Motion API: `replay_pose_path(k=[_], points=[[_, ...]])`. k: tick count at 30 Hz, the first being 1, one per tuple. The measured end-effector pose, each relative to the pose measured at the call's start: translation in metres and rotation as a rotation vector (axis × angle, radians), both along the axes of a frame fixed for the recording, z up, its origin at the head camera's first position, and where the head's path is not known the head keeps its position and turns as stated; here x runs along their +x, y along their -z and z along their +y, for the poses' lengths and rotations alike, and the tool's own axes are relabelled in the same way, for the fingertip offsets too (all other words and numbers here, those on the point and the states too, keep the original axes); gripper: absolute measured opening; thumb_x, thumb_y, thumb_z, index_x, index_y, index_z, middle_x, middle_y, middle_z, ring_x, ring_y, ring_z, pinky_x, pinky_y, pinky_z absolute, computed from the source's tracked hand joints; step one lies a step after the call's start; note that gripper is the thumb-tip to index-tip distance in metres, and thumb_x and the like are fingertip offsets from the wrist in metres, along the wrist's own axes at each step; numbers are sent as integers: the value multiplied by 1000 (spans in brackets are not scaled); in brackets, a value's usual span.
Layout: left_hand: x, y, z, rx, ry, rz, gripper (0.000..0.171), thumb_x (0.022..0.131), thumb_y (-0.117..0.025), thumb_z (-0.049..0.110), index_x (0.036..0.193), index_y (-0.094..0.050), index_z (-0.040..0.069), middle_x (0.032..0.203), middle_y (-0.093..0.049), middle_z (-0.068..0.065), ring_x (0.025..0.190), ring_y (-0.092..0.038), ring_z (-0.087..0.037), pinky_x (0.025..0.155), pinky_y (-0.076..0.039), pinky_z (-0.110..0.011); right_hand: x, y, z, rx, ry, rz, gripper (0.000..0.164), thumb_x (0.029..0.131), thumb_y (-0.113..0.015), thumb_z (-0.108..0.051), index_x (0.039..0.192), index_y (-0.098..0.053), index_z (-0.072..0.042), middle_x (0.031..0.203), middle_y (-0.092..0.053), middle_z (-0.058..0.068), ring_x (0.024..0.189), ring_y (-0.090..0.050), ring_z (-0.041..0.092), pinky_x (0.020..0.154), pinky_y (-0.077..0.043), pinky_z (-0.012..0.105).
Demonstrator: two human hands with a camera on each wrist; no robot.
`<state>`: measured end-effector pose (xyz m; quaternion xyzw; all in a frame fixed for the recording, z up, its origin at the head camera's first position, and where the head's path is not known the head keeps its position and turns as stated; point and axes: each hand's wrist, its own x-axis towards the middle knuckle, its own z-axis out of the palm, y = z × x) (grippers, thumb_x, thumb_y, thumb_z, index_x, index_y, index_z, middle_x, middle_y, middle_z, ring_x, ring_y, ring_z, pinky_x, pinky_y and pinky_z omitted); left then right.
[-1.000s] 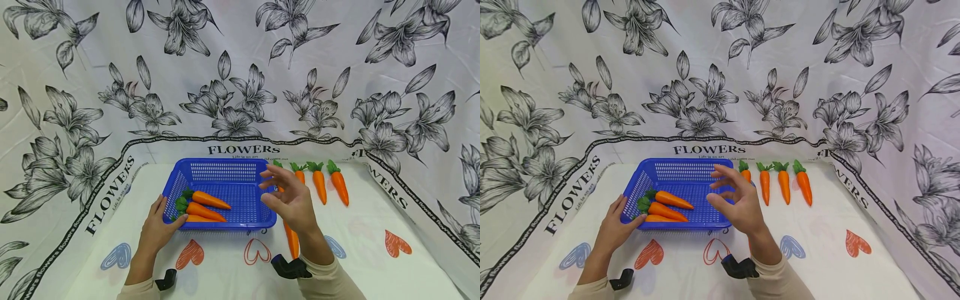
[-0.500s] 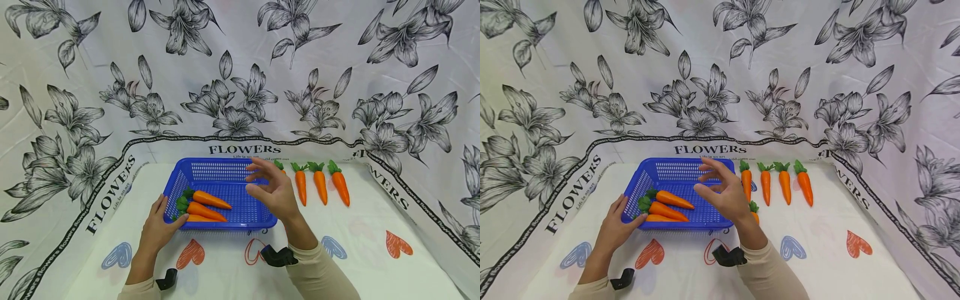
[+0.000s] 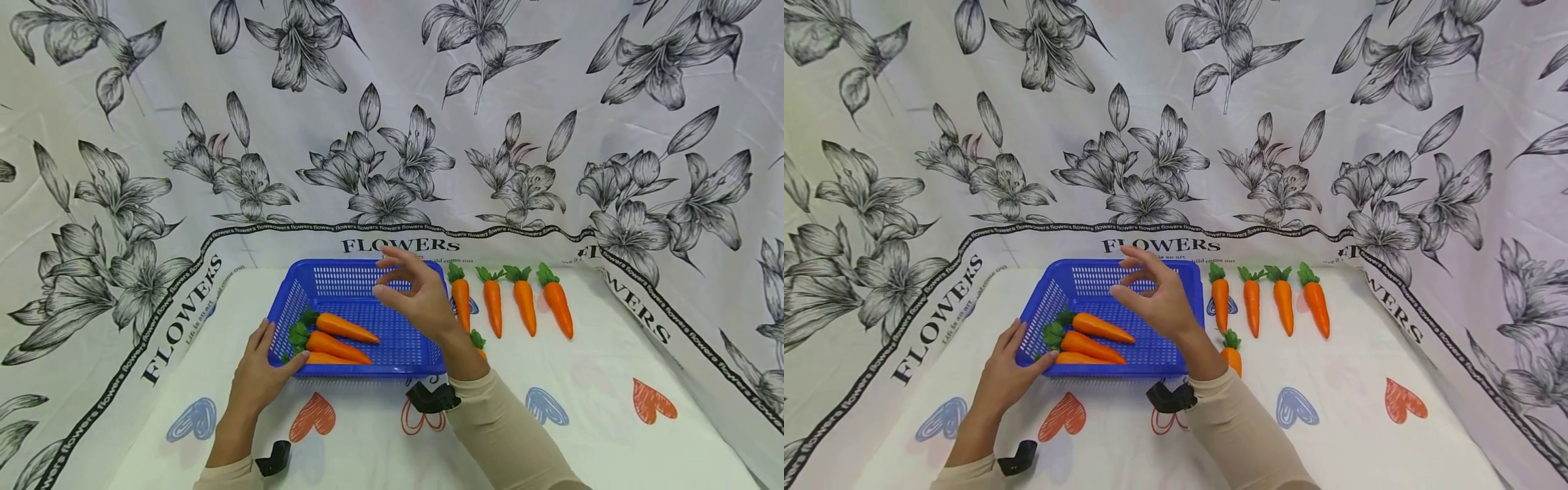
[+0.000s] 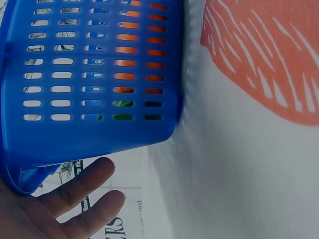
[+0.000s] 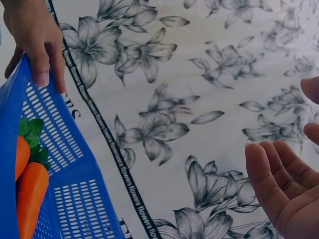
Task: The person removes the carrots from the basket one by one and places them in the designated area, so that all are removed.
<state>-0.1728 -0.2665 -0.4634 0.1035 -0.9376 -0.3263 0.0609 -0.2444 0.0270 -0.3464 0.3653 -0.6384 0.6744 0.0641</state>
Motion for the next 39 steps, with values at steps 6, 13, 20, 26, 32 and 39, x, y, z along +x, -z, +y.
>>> replay_pose_path(k=[6, 13, 20, 26, 32, 39], points=[[0, 0, 1, 2, -9, -13, 108, 79, -64, 66, 155, -13, 9, 159, -6, -15, 136, -19, -50, 101, -22, -70, 0, -11, -12, 41, -32, -57, 57, 88, -63, 7, 141, -43, 3, 121, -53, 24, 99, -58, 41, 73, -58, 41], [1, 3, 0, 5, -21, -6, 108, 79, -65, 65, 155, -13, 9, 159, -7, -16, 136, -20, -51, 99, -25, -70, -10, -11, -25, 73, -70, -114, 54, 90, -63, 1, 141, -44, 0, 121, -53, 21, 101, -58, 38, 73, -57, 45], [2, 2, -1, 12, -1, 14, 107, 80, -65, 65, 155, -15, 7, 159, -8, -14, 136, -20, -50, 104, -20, -68, -33, 13, -40, 111, -99, -145, 59, 91, -66, -8, 145, -43, -10, 125, -52, 17, 102, -59, 34, 74, -56, 48], [1, 2, -1, 10, 6, 24, 107, 80, -64, 66, 155, -15, 7, 159, -8, -14, 136, -22, -50, 103, -21, -68, -51, 30, -52, 176, -82, -194, 61, 91, -68, -16, 146, -43, -19, 128, -51, 12, 103, -59, 28, 75, -57, 43], [2, 4, 0, 1, 19, 29, 106, 80, -63, 66, 154, -16, 6, 159, -9, -15, 135, -23, -50, 102, -22, -68, -57, 42, -57, 213, -68, -229, 62, 89, -71, -16, 145, -45, -21, 125, -53, 10, 100, -59, 28, 73, -57, 41], [1, 2, -1, -4, 14, 43, 105, 81, -63, 65, 154, -17, 6, 159, -9, -16, 134, -24, -51, 101, -22, -70, -67, 53, -67, 281, -42, -237, 58, 88, -73, -25, 141, -50, -29, 121, -56, 3, 100, -60, 23, 73, -57, 40]])
